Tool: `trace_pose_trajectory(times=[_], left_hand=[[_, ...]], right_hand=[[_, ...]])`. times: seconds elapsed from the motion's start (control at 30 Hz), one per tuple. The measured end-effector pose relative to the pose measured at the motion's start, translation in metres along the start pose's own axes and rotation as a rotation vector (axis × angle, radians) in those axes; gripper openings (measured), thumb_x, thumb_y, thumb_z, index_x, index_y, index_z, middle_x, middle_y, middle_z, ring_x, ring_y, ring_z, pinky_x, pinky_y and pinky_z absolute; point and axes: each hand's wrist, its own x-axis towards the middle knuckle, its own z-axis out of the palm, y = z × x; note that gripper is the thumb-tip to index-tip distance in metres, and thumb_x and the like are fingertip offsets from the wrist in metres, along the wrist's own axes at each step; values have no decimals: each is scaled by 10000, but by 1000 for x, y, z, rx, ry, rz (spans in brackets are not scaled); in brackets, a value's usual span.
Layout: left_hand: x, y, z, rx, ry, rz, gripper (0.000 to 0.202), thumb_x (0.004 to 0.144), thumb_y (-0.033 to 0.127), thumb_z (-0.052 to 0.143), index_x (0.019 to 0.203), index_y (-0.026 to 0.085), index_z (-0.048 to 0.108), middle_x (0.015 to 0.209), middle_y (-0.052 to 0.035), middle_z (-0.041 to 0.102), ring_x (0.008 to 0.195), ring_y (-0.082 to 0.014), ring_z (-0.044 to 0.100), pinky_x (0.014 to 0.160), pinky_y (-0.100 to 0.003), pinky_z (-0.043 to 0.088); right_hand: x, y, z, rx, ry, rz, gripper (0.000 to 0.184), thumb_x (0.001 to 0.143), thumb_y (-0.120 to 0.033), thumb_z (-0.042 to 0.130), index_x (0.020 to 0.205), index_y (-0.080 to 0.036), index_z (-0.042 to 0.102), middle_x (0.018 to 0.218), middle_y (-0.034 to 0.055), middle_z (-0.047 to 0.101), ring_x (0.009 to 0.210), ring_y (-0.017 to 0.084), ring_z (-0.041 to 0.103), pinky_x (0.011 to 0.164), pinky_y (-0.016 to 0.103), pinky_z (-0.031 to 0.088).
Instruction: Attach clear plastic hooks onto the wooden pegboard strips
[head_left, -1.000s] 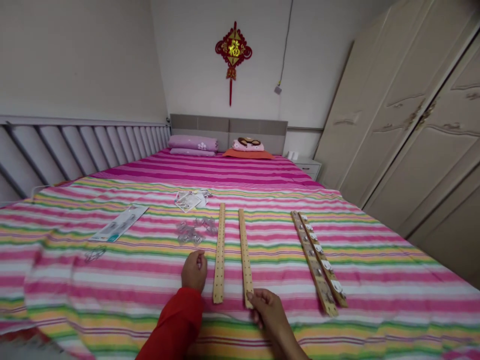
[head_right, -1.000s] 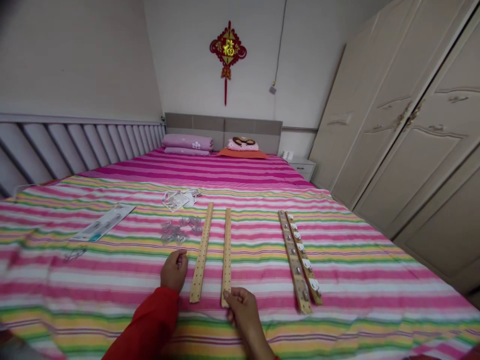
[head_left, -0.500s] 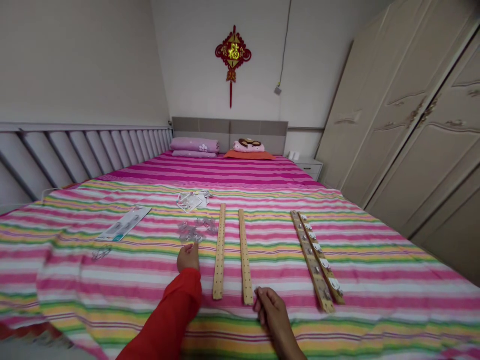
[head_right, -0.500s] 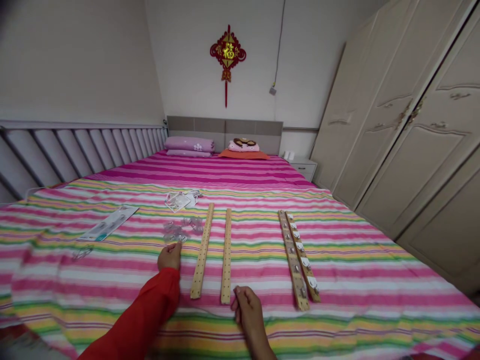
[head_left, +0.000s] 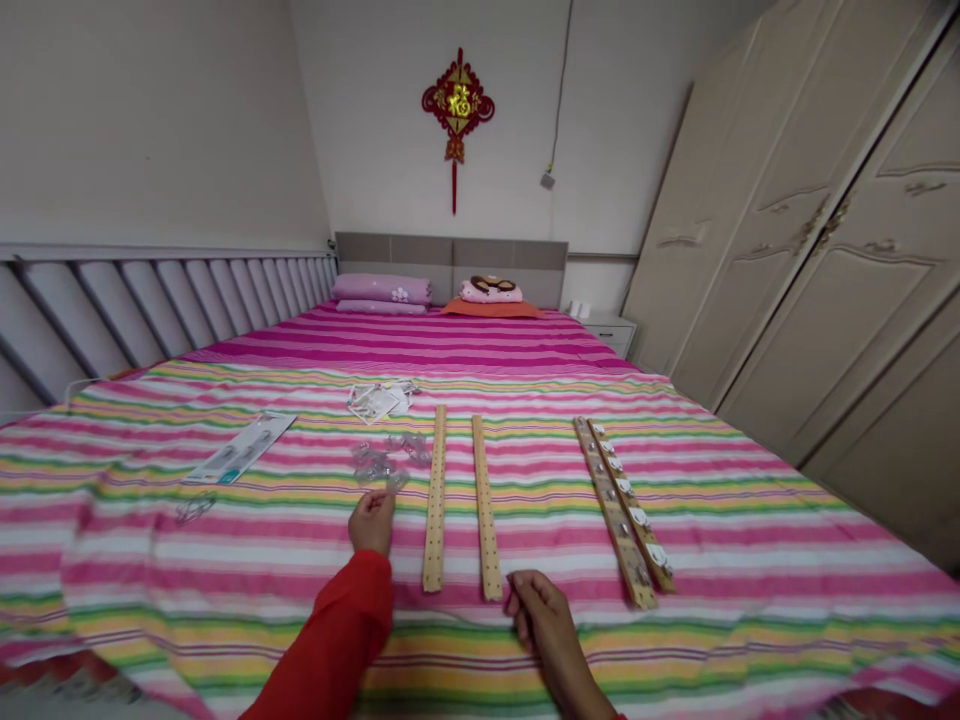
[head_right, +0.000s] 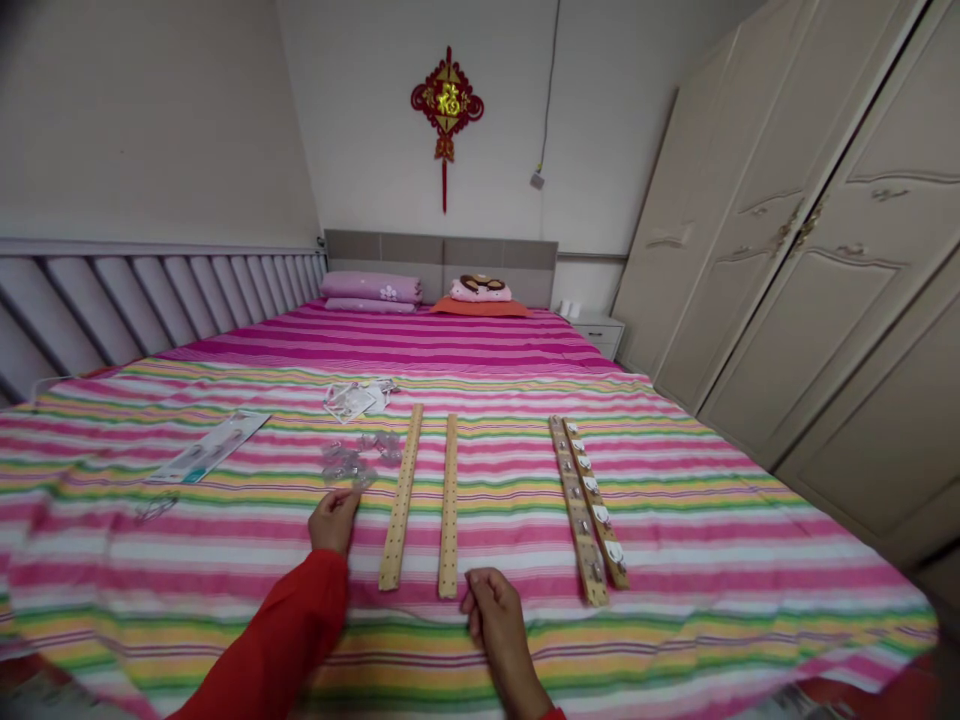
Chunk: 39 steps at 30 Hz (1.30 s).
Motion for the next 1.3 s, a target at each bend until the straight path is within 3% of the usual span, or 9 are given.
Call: trace_pose_trajectory(times=[0.17,0.27,0.33,0.53,0.63,0.73,0.97,1.3], left_hand=[[-11,-5,-20,-179,-101,1,367,511,439,716,726,149,649,645,-4,644,608,-131,561,585,-254,458],[-22,-1,-27,-148,-147,55,357,537,452,711,709,147,643,631,-10,637,599,-136,564,571,-256,461],[-35,7,-29,-58,-180,202,307,607,445,681,706,156,645,635,-15,630,593,-137,561,562,-258,465],[-83,34,-39,264,-312,913,146,807,289,570,772,213,690,781,-56,670,789,-179,617,734,-317,494],[-102,39,-44,379,-324,1127,133,820,251,570,801,244,701,778,-46,686,750,-168,623,695,-308,478],[-117,42,-47,445,-322,1249,135,826,230,569,815,264,700,766,-33,695,714,-155,622,674,-304,452],[-142,54,-52,401,-346,1438,106,813,194,592,811,259,675,754,-15,690,694,-134,616,675,-292,424],[-169,54,-46,357,-441,1381,139,775,103,616,827,230,632,741,1,669,685,-132,583,687,-298,411]], right_hand=[[-4,-6,2,6,23,11,446,657,-586,686,600,-163,555,454,-36,535,307,39,331,322,175,204],[-7,-10,3,15,58,4,426,660,-563,694,592,-168,550,433,-49,503,310,38,304,324,179,181],[-8,-13,4,8,79,-19,416,655,-553,704,601,-166,560,446,-47,510,321,39,306,329,181,180],[-14,-29,6,11,35,-72,423,680,-564,688,636,-154,593,499,-32,551,344,37,338,350,182,199],[-19,-41,11,22,-24,-79,443,716,-581,650,676,-141,626,525,-19,573,344,37,354,355,186,206],[-25,-51,18,64,-75,-53,469,741,-603,613,763,-136,655,568,-9,597,338,37,365,342,189,190],[-43,-68,26,104,-140,-30,416,715,-556,668,647,-154,587,468,-45,542,320,29,323,335,183,177],[-42,-64,17,85,-79,-40,337,666,-471,718,630,-155,607,460,-39,565,305,32,323,323,184,177]])
